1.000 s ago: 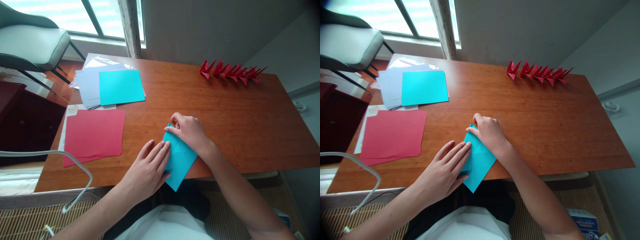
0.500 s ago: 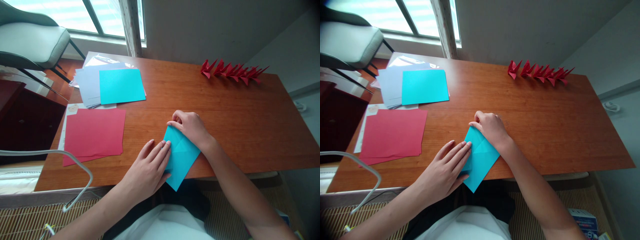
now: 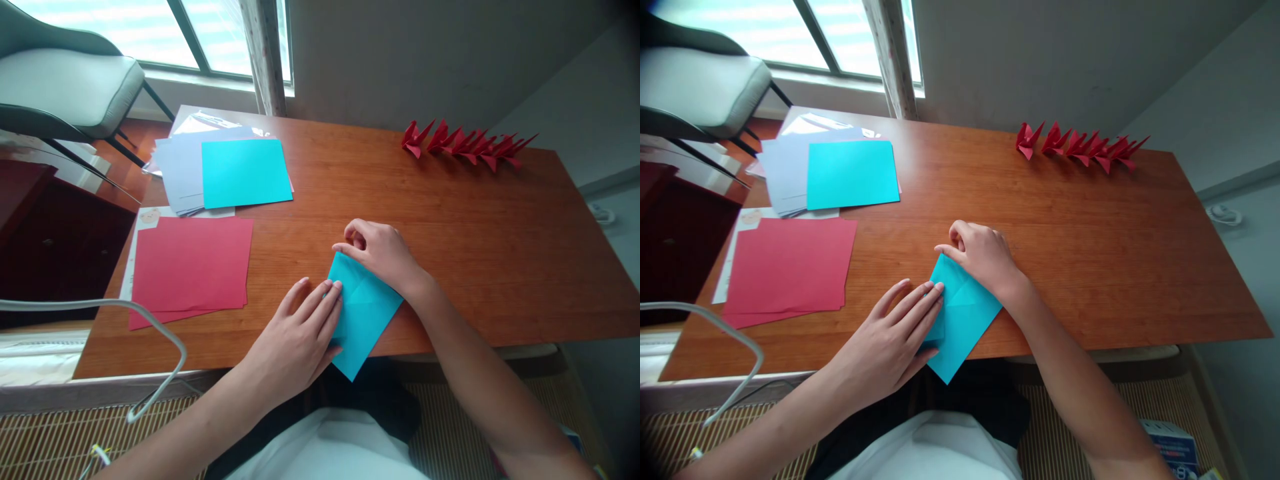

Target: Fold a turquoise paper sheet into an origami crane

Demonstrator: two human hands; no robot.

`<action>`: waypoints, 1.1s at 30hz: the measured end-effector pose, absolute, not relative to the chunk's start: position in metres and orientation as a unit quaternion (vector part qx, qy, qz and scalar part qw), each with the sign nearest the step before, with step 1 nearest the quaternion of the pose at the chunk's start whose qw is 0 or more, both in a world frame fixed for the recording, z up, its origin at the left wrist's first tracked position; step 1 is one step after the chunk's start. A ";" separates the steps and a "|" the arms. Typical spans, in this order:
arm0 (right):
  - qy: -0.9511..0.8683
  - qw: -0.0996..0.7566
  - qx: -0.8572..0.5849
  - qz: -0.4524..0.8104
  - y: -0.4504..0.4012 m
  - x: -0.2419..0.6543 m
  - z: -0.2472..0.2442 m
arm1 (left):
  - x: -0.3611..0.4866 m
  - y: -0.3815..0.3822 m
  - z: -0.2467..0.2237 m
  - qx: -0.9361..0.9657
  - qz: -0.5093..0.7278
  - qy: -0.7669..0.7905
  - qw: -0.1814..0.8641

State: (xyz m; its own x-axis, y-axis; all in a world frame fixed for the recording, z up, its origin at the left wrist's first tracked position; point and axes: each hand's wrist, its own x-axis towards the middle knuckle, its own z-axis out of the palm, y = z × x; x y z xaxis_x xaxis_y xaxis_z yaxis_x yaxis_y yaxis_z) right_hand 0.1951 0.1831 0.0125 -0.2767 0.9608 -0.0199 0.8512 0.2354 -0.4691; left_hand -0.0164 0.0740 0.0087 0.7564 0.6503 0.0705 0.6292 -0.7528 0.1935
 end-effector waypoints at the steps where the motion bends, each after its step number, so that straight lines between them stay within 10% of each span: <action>1: -0.774 0.129 -0.587 0.198 0.183 0.195 0.013 | -0.016 0.074 0.010 0.935 0.063 0.342 0.074; 33: -0.880 -0.018 -0.443 0.169 0.188 0.173 0.033 | -0.006 0.070 0.023 0.936 -0.009 0.350 0.012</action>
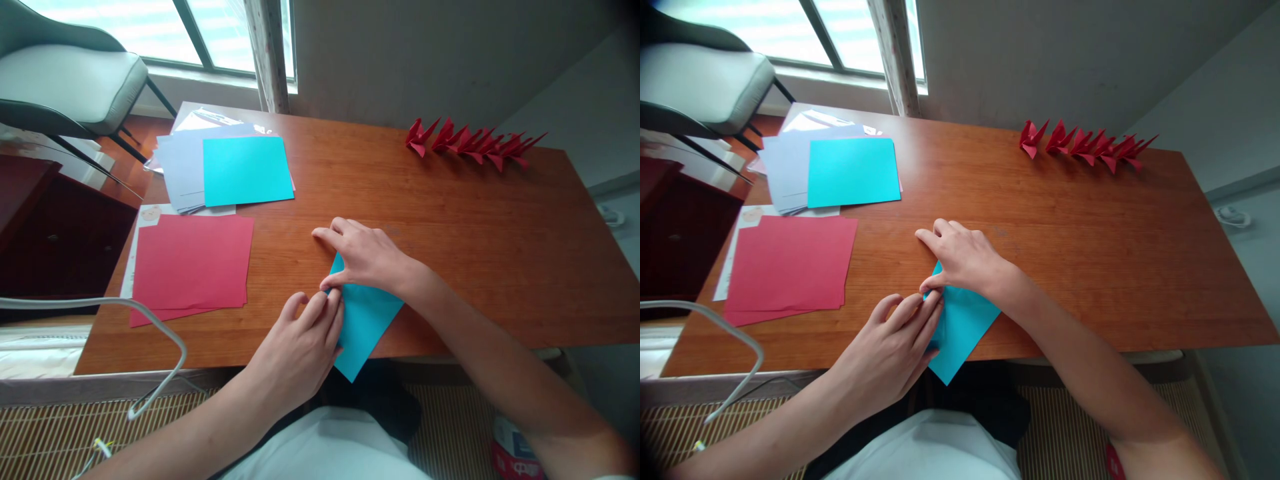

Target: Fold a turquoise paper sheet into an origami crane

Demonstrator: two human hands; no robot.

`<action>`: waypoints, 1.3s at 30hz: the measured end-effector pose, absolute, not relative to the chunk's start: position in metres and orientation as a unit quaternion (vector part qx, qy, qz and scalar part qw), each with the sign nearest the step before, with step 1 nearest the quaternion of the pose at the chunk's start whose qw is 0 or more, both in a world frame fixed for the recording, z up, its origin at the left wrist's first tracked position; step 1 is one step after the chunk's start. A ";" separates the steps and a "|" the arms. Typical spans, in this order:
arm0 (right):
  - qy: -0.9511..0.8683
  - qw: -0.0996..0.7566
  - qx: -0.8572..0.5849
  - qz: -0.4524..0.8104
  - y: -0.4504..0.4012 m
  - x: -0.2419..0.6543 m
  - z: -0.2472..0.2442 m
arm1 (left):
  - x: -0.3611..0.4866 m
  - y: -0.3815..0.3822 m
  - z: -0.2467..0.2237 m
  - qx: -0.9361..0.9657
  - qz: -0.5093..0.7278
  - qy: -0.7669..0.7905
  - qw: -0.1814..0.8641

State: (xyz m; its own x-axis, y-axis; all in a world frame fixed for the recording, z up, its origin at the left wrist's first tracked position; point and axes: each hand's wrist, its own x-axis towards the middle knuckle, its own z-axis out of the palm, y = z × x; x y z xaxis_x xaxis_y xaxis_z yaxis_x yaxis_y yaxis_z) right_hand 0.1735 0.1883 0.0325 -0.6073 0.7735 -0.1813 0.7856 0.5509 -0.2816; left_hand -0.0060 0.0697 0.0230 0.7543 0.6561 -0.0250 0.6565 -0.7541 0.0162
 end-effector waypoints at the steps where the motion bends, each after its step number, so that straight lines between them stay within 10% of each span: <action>1: 0.881 0.022 0.441 -0.169 0.189 0.173 0.033 | -0.006 0.070 0.023 0.936 -0.009 0.351 0.012; 39: 0.869 -0.009 0.470 -0.158 0.255 0.214 0.028 | -0.007 0.069 0.024 0.937 -0.012 0.347 0.025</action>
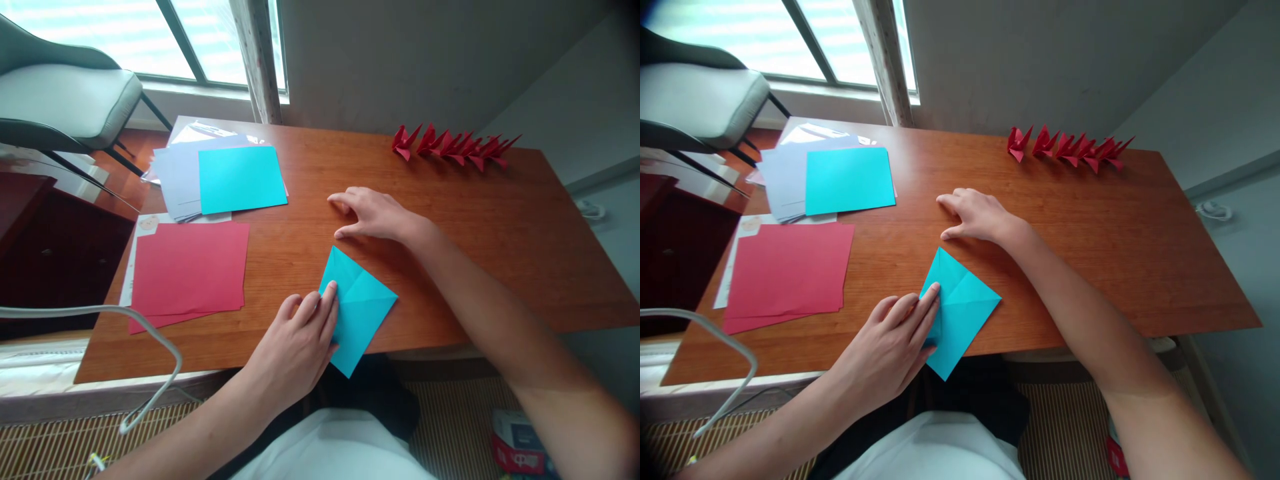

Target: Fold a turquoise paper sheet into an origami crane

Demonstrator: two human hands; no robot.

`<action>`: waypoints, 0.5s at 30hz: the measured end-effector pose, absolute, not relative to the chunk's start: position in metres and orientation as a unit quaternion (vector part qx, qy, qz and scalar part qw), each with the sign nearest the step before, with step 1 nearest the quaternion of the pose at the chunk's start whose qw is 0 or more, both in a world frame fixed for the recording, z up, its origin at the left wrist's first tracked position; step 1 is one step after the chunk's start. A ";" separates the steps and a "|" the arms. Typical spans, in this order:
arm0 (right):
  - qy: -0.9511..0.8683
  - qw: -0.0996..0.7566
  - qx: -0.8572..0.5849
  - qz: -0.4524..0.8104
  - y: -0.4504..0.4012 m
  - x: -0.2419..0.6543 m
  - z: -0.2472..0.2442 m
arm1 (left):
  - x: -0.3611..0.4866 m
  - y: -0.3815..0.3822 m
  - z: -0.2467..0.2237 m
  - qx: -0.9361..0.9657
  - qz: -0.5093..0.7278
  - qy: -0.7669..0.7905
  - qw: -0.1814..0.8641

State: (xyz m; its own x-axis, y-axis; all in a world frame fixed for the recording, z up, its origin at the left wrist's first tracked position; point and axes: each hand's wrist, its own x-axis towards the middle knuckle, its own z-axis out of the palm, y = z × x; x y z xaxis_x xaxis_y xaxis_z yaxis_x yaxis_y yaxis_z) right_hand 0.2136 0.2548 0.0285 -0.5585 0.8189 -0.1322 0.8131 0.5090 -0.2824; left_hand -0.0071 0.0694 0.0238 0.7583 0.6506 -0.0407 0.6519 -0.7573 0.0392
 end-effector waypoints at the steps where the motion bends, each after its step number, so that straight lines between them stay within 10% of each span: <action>1: -0.860 0.021 -0.487 0.152 0.262 0.220 0.024 | -0.007 0.069 0.024 0.937 -0.010 0.348 0.027; 11: -0.784 0.231 -0.545 0.186 0.228 0.238 -0.007 | -0.005 0.073 0.025 0.927 0.001 0.371 0.048; 15: -0.820 0.191 -0.483 0.240 0.192 0.216 0.008 | -0.004 0.071 0.022 0.923 0.015 0.381 0.046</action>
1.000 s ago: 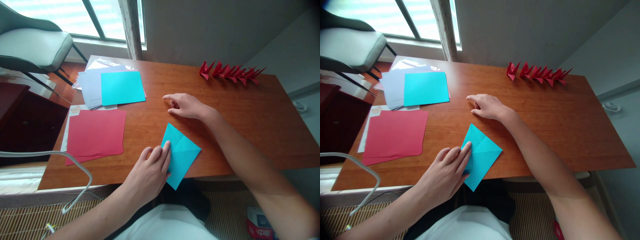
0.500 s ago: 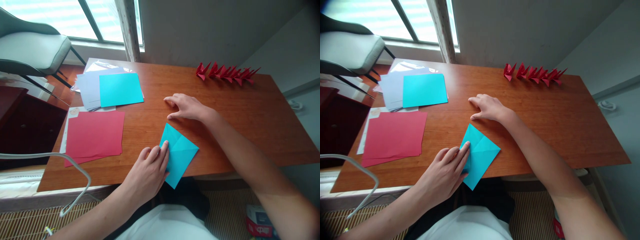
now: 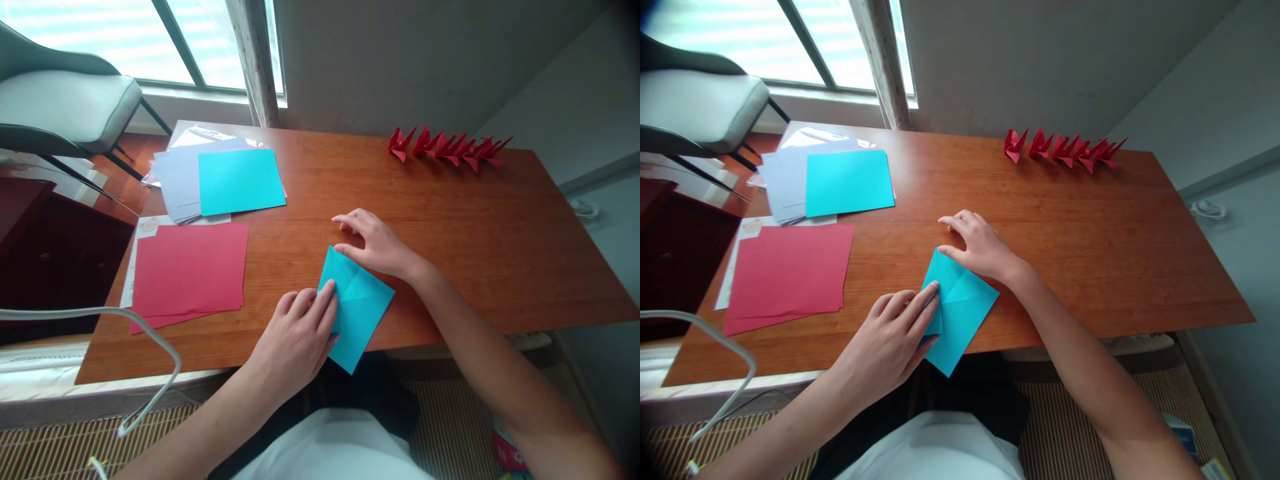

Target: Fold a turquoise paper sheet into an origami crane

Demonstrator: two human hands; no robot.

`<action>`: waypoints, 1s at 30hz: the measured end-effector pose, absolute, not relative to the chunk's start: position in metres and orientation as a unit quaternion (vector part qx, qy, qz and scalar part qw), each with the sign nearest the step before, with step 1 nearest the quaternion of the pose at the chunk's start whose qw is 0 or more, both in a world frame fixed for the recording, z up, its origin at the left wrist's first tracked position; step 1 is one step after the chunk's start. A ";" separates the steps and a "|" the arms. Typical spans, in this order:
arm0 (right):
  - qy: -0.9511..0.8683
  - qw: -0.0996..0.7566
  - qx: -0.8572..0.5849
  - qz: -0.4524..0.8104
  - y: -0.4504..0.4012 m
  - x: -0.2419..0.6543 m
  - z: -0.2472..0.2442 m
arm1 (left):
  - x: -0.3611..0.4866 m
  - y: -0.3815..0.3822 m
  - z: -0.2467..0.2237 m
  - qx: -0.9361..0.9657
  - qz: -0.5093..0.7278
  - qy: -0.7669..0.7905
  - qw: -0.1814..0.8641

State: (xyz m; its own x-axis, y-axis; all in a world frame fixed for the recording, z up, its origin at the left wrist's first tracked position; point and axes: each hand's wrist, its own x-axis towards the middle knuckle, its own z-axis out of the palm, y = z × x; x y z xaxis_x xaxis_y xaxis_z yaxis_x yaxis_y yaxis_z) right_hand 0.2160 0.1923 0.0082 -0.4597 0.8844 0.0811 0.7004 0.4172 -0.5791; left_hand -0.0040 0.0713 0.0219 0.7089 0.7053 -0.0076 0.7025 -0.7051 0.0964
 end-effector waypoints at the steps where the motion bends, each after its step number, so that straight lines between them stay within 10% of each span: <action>1: -0.825 0.170 -0.483 0.239 0.186 0.210 0.011 | -0.004 0.071 0.021 0.923 0.021 0.382 0.046; 15: -0.775 0.220 -0.573 0.152 0.212 0.226 -0.005 | -0.012 0.067 0.014 0.910 0.091 0.396 0.084; 30: -0.579 0.313 -0.518 0.546 0.120 0.230 0.017 | -0.007 0.087 0.011 0.646 0.407 0.580 0.285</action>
